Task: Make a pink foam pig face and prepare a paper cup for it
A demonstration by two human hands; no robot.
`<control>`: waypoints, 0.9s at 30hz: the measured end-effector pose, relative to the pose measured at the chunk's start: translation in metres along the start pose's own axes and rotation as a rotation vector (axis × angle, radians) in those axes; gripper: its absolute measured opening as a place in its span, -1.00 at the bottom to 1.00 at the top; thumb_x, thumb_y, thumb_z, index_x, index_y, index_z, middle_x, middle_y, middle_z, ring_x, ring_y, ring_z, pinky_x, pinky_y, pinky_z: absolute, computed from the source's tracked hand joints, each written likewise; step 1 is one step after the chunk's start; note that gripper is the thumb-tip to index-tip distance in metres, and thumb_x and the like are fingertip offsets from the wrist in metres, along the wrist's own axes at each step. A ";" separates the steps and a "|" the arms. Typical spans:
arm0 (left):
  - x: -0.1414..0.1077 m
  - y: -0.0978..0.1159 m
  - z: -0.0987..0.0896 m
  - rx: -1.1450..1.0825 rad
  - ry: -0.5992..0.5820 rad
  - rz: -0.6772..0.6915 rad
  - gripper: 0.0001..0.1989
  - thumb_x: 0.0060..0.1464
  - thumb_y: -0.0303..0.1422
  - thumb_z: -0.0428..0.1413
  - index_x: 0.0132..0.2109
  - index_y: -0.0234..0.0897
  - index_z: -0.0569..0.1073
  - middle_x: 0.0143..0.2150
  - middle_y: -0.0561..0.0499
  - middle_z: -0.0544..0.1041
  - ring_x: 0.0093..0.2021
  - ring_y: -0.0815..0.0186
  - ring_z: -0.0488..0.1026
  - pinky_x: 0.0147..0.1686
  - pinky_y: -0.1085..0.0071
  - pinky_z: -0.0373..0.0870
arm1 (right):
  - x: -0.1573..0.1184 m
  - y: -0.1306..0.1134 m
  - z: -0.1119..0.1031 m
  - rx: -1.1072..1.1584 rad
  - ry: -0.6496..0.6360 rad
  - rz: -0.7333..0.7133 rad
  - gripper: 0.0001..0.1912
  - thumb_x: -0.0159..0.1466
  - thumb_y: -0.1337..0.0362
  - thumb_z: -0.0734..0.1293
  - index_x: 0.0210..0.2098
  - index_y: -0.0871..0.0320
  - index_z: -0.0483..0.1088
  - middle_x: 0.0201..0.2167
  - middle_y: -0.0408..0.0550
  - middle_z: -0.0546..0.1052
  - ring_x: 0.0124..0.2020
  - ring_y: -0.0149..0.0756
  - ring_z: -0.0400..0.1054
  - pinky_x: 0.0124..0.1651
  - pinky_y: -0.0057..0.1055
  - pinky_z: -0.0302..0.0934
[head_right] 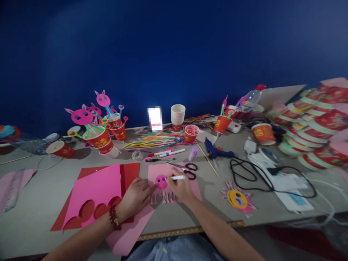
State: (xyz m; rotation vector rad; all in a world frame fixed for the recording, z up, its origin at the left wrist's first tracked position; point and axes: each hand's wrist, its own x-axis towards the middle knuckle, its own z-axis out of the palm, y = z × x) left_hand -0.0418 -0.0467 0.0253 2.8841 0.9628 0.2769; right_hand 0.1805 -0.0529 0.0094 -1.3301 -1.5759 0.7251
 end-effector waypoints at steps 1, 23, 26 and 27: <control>0.000 0.000 0.000 0.001 0.001 -0.003 -0.67 0.22 -0.47 0.01 0.12 -0.24 0.37 -0.34 0.00 0.52 -0.30 0.20 0.40 -0.28 0.24 0.13 | 0.000 0.001 0.000 -0.002 0.001 0.000 -0.81 0.18 0.37 0.20 -0.55 0.04 0.18 -0.64 -0.21 0.30 -0.58 -0.31 0.19 -0.49 -0.40 0.03; 0.000 0.002 -0.001 -0.007 0.001 -0.006 -0.67 0.22 -0.48 0.01 0.11 -0.25 0.38 -0.33 0.00 0.52 -0.30 0.21 0.40 -0.28 0.24 0.17 | 0.000 -0.002 -0.002 0.008 -0.038 -0.004 -0.81 0.20 0.34 0.22 -0.54 0.07 0.21 -0.64 -0.22 0.33 -0.59 -0.34 0.20 -0.48 -0.42 0.06; 0.000 0.002 -0.001 -0.004 -0.008 -0.006 -0.66 0.21 -0.48 0.01 0.12 -0.26 0.38 -0.34 0.00 0.52 -0.31 0.20 0.40 -0.28 0.24 0.16 | 0.000 -0.002 -0.001 0.015 -0.034 -0.003 -0.81 0.21 0.33 0.22 -0.54 0.06 0.22 -0.64 -0.22 0.33 -0.59 -0.33 0.19 -0.49 -0.42 0.06; 0.000 0.001 -0.001 -0.003 -0.008 -0.006 -0.66 0.21 -0.48 0.01 0.13 -0.26 0.38 -0.34 -0.01 0.52 -0.31 0.20 0.40 -0.28 0.24 0.16 | 0.000 -0.001 -0.001 0.018 -0.031 -0.003 -0.81 0.20 0.33 0.22 -0.54 0.06 0.21 -0.64 -0.22 0.33 -0.59 -0.33 0.19 -0.49 -0.41 0.06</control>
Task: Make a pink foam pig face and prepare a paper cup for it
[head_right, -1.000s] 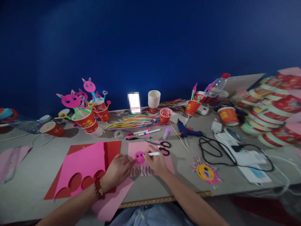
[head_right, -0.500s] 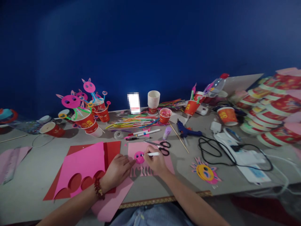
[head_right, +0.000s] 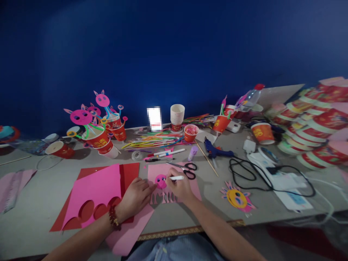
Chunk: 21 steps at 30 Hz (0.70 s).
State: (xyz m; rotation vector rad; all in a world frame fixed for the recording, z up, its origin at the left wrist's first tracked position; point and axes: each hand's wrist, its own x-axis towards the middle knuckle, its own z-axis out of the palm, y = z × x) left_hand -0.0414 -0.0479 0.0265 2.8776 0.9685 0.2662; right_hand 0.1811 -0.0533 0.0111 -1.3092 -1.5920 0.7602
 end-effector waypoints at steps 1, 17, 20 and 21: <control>0.000 0.000 0.000 0.001 0.002 0.000 -0.66 0.22 -0.48 0.01 0.13 -0.26 0.37 -0.34 -0.01 0.52 -0.31 0.20 0.41 -0.28 0.24 0.16 | 0.000 0.000 0.000 0.003 0.004 0.001 -0.81 0.20 0.34 0.22 -0.54 0.06 0.21 -0.64 -0.22 0.33 -0.59 -0.33 0.20 -0.49 -0.41 0.06; 0.000 -0.001 0.001 0.014 -0.013 0.004 -0.66 0.23 -0.48 0.00 0.13 -0.26 0.38 -0.33 -0.02 0.51 -0.30 0.19 0.40 -0.28 0.22 0.16 | -0.002 0.004 0.001 0.031 0.066 0.033 -0.82 0.18 0.34 0.19 -0.55 0.06 0.19 -0.62 -0.22 0.27 -0.56 -0.34 0.17 -0.48 -0.41 0.04; 0.000 -0.001 0.003 0.009 -0.011 0.001 -0.67 0.23 -0.47 0.00 0.13 -0.25 0.38 -0.34 -0.02 0.51 -0.30 0.20 0.40 -0.28 0.22 0.15 | -0.002 0.004 0.001 0.039 0.061 0.039 -0.81 0.18 0.35 0.20 -0.56 0.05 0.20 -0.62 -0.22 0.27 -0.57 -0.33 0.15 -0.49 -0.41 0.03; 0.000 -0.001 0.003 0.004 -0.006 0.000 -0.67 0.22 -0.47 0.01 0.12 -0.25 0.38 -0.34 -0.02 0.52 -0.30 0.20 0.40 -0.27 0.22 0.16 | -0.002 0.004 0.001 0.042 0.061 0.041 -0.81 0.19 0.35 0.20 -0.56 0.05 0.20 -0.62 -0.22 0.27 -0.58 -0.32 0.15 -0.49 -0.40 0.03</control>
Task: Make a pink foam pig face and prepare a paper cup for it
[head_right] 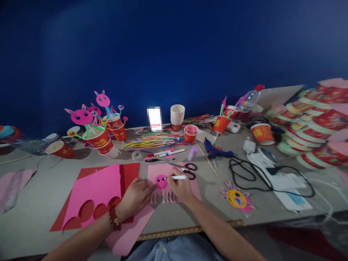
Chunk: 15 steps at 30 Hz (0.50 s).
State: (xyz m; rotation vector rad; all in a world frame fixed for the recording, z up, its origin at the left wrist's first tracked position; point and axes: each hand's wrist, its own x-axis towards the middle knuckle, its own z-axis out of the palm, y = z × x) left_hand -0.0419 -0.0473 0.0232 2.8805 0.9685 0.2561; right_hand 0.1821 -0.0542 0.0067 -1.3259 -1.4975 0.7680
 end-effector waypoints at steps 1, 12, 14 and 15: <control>0.000 0.000 0.000 -0.004 0.004 0.000 -0.67 0.22 -0.47 0.01 0.12 -0.25 0.38 -0.33 -0.02 0.52 -0.30 0.20 0.41 -0.27 0.23 0.16 | 0.000 0.000 0.000 0.004 0.001 0.003 -0.81 0.19 0.34 0.21 -0.55 0.05 0.21 -0.62 -0.22 0.27 -0.58 -0.32 0.15 -0.49 -0.40 0.03; 0.000 0.000 0.001 -0.075 0.035 -0.031 -0.71 0.26 -0.45 -0.03 0.10 -0.28 0.36 -0.31 -0.03 0.53 -0.28 0.19 0.44 -0.24 0.23 0.20 | -0.001 0.002 -0.001 0.118 0.079 0.032 -0.82 0.25 0.29 0.22 -0.50 0.08 0.24 -0.63 -0.26 0.30 -0.61 -0.39 0.20 -0.52 -0.47 0.10; 0.000 -0.002 0.001 -0.133 0.066 -0.043 -0.75 0.27 -0.45 -0.03 0.07 -0.29 0.37 -0.29 -0.04 0.54 -0.28 0.20 0.45 -0.23 0.24 0.23 | -0.002 -0.001 -0.003 0.122 0.109 0.007 -0.82 0.26 0.25 0.23 -0.47 0.09 0.27 -0.60 -0.22 0.34 -0.58 -0.37 0.23 -0.50 -0.46 0.13; 0.000 -0.003 0.001 -0.165 0.088 -0.051 -0.77 0.27 -0.44 -0.04 0.04 -0.29 0.38 -0.30 -0.04 0.53 -0.29 0.21 0.45 -0.22 0.25 0.24 | -0.002 -0.003 -0.005 0.118 0.122 -0.001 -0.84 0.27 0.23 0.25 -0.44 0.09 0.29 -0.57 -0.20 0.37 -0.56 -0.36 0.26 -0.49 -0.45 0.14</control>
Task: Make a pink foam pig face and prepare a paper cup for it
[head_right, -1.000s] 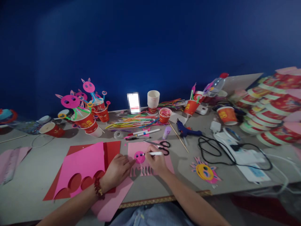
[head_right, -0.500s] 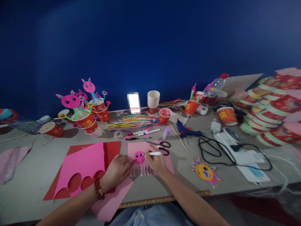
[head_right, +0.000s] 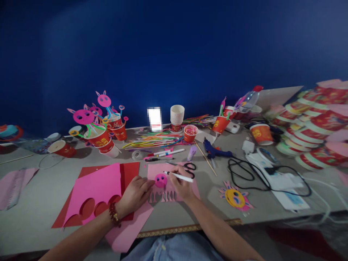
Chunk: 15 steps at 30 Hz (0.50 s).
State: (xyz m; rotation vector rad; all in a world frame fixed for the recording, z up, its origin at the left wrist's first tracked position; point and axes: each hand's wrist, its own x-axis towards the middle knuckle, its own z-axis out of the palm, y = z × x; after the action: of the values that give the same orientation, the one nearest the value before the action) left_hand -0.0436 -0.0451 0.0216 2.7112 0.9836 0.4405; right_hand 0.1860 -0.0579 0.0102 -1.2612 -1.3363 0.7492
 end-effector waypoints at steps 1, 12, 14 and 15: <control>0.000 -0.001 -0.001 -0.032 0.021 -0.009 -0.80 0.29 -0.42 -0.05 0.00 -0.28 0.39 -0.32 -0.03 0.53 -0.30 0.23 0.45 -0.20 0.25 0.25 | 0.000 -0.002 -0.002 -0.004 0.014 -0.004 -0.86 0.27 0.21 0.26 -0.40 0.09 0.31 -0.55 -0.18 0.39 -0.54 -0.34 0.28 -0.48 -0.44 0.16; 0.003 0.022 -0.042 -0.436 -0.168 -0.320 -0.86 0.25 -0.35 0.00 -0.04 -0.18 0.30 -0.44 0.14 0.53 -0.48 0.34 0.47 -0.48 0.51 0.24 | -0.035 -0.049 -0.026 0.119 -0.138 0.073 -0.77 0.32 0.13 0.30 -0.42 0.10 0.39 -0.58 -0.17 0.43 -0.61 -0.38 0.25 -0.54 -0.45 0.13; 0.006 0.030 -0.044 -0.460 -0.214 -0.309 -0.85 0.25 -0.35 0.00 -0.04 -0.17 0.30 -0.40 0.13 0.57 -0.44 0.33 0.50 -0.46 0.51 0.26 | -0.043 -0.054 -0.023 0.207 -0.204 0.132 -0.75 0.33 0.11 0.28 -0.40 0.10 0.41 -0.56 -0.14 0.47 -0.62 -0.39 0.25 -0.57 -0.47 0.12; 0.008 0.032 -0.044 -0.468 -0.226 -0.301 -0.85 0.25 -0.35 0.00 -0.03 -0.17 0.29 -0.37 0.11 0.58 -0.41 0.33 0.52 -0.44 0.51 0.27 | -0.047 -0.055 -0.022 0.244 -0.217 0.155 -0.74 0.33 0.10 0.28 -0.39 0.11 0.41 -0.56 -0.14 0.48 -0.62 -0.39 0.25 -0.58 -0.48 0.11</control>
State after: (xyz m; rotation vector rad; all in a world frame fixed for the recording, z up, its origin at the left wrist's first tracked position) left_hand -0.0345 -0.0597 0.0739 2.1029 1.0474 0.2585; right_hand 0.1852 -0.1199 0.0526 -1.1197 -1.2823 1.1497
